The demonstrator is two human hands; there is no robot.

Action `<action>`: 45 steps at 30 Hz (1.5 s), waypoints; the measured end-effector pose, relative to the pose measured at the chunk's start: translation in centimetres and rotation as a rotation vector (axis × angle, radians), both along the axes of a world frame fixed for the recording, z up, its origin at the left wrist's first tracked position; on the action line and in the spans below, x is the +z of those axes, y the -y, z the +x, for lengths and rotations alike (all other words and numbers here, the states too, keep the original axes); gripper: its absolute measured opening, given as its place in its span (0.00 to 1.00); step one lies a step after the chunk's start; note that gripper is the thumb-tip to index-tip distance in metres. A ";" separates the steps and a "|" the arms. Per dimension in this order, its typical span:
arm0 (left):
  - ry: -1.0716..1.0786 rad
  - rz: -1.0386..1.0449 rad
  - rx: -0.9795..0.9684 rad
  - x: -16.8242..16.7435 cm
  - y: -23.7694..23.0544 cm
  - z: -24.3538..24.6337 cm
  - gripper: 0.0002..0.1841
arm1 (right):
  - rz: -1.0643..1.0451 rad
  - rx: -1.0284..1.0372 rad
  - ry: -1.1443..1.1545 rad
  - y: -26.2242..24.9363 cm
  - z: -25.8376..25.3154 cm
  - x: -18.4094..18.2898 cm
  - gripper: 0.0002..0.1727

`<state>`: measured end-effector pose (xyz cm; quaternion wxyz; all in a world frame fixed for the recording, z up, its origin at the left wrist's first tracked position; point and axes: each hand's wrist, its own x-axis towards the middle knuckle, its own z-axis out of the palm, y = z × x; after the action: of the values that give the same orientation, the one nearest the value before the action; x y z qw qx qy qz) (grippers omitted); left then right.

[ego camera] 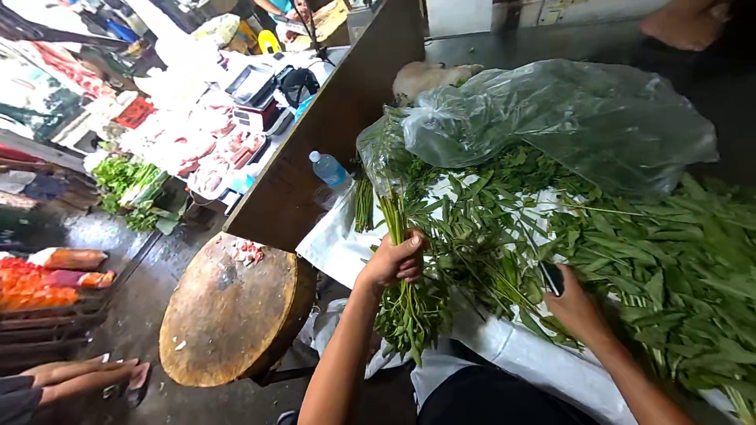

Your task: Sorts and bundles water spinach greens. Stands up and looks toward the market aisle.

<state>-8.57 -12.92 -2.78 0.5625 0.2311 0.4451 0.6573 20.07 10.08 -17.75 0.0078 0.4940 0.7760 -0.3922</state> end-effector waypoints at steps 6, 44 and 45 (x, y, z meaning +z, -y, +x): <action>0.213 0.054 -0.169 -1.9 0.7 1.8 0.16 | -0.161 -0.017 -0.310 2.2 1.6 5.1 0.33; -0.030 -0.519 -0.059 -4.2 0.5 4.5 0.10 | 0.008 0.425 0.277 -7.8 -6.6 0.7 0.16; -0.058 -0.545 -0.058 -4.7 1.3 4.4 0.09 | -0.012 0.433 0.273 -7.3 -6.0 0.7 0.17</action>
<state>-4.13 -14.21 -7.50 0.6097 0.1027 0.6145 0.4900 14.08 17.42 -17.10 0.1992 0.3644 0.8532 -0.3156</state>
